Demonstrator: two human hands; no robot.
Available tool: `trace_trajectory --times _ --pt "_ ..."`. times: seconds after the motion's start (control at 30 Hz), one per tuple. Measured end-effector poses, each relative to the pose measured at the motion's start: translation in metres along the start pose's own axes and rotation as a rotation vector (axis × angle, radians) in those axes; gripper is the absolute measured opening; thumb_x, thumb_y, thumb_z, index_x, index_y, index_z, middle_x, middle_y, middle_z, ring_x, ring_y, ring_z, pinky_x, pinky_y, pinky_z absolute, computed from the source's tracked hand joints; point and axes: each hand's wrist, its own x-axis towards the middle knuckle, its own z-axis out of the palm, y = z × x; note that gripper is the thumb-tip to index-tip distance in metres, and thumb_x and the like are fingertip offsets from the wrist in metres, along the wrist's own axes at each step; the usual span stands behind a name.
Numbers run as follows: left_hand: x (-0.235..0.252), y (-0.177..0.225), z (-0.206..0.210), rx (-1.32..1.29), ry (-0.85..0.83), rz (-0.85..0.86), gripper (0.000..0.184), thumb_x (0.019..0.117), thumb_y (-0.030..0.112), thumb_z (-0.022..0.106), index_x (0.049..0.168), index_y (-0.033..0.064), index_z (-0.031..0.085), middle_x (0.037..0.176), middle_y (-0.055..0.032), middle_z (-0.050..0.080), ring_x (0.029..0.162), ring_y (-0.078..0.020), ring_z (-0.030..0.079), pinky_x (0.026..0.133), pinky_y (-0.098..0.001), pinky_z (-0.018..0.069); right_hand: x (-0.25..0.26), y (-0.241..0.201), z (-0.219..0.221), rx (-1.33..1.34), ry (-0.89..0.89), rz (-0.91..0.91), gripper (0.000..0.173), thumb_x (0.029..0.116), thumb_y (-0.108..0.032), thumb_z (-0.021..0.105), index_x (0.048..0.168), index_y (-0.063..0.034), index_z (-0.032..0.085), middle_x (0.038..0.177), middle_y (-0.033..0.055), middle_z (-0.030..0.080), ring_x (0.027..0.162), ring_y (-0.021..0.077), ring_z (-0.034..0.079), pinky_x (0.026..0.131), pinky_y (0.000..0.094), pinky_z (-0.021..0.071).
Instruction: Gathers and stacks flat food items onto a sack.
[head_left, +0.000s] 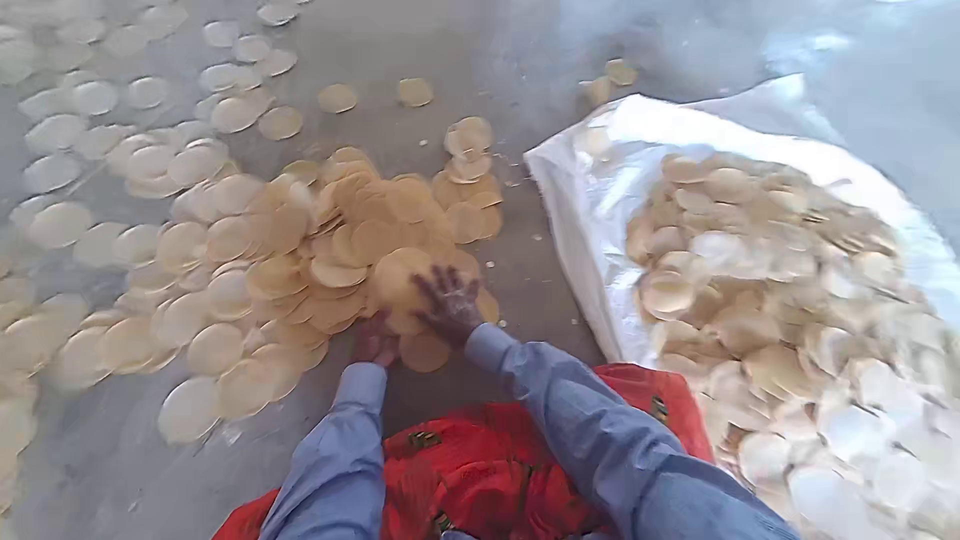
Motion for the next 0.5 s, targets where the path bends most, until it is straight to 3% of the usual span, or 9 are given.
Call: trace_trajectory --times 0.07,0.2,0.27,0.37,0.5 --pt "-0.012 0.000 0.018 0.054 -0.016 0.066 0.026 0.1121 0.014 0.031 0.123 0.0044 0.053 0.099 -0.0021 0.071 0.091 -0.0094 0.071 0.081 -0.0303 0.0611 -0.007 -0.008 -0.010 0.025 -0.077 0.026 0.070 0.0987 -0.069 0.047 0.161 -0.0405 0.033 0.172 0.0144 0.021 0.157 0.0474 0.014 0.112 0.0852 0.0062" --pt "-0.034 0.014 0.045 0.122 -0.080 0.081 0.030 0.1134 0.021 0.030 0.129 0.0078 0.052 0.104 0.0006 0.073 0.096 -0.0082 0.072 0.086 -0.0319 0.0621 -0.020 -0.019 -0.035 0.315 -0.094 0.047 0.070 0.0977 -0.063 0.056 0.159 -0.0333 0.041 0.169 0.0124 0.030 0.156 0.0417 0.022 0.117 0.0801 0.0082" --pt "-0.052 0.025 0.063 0.148 -0.030 0.049 0.030 0.1134 0.024 0.032 0.131 0.0084 0.050 0.106 -0.0018 0.071 0.098 -0.0103 0.071 0.085 -0.0341 0.0622 -0.030 -0.021 -0.045 0.483 -0.120 0.040 0.070 0.0968 -0.061 0.059 0.158 -0.0315 0.043 0.166 0.0135 0.034 0.154 0.0401 0.027 0.117 0.0780 0.0154" --pt "-0.080 0.036 0.092 0.204 0.078 -0.011 0.027 0.1130 0.024 0.033 0.127 0.0091 0.050 0.102 -0.0034 0.069 0.091 -0.0112 0.071 0.077 -0.0336 0.0624 -0.050 -0.021 -0.055 0.685 -0.147 0.010 0.072 0.0969 -0.058 0.062 0.157 -0.0227 0.044 0.157 0.0188 0.045 0.144 0.0384 0.044 0.114 0.0670 0.0347" --pt "-0.100 0.039 0.129 0.328 0.118 -0.122 0.026 0.1123 0.026 0.035 0.123 0.0075 0.050 0.098 -0.0077 0.066 0.085 -0.0163 0.068 0.072 -0.0379 0.0599 -0.089 -0.017 -0.073 1.006 -0.120 0.064 0.072 0.0997 -0.048 0.064 0.157 -0.0107 0.042 0.151 0.0255 0.050 0.141 0.0401 0.048 0.116 0.0610 0.0366"
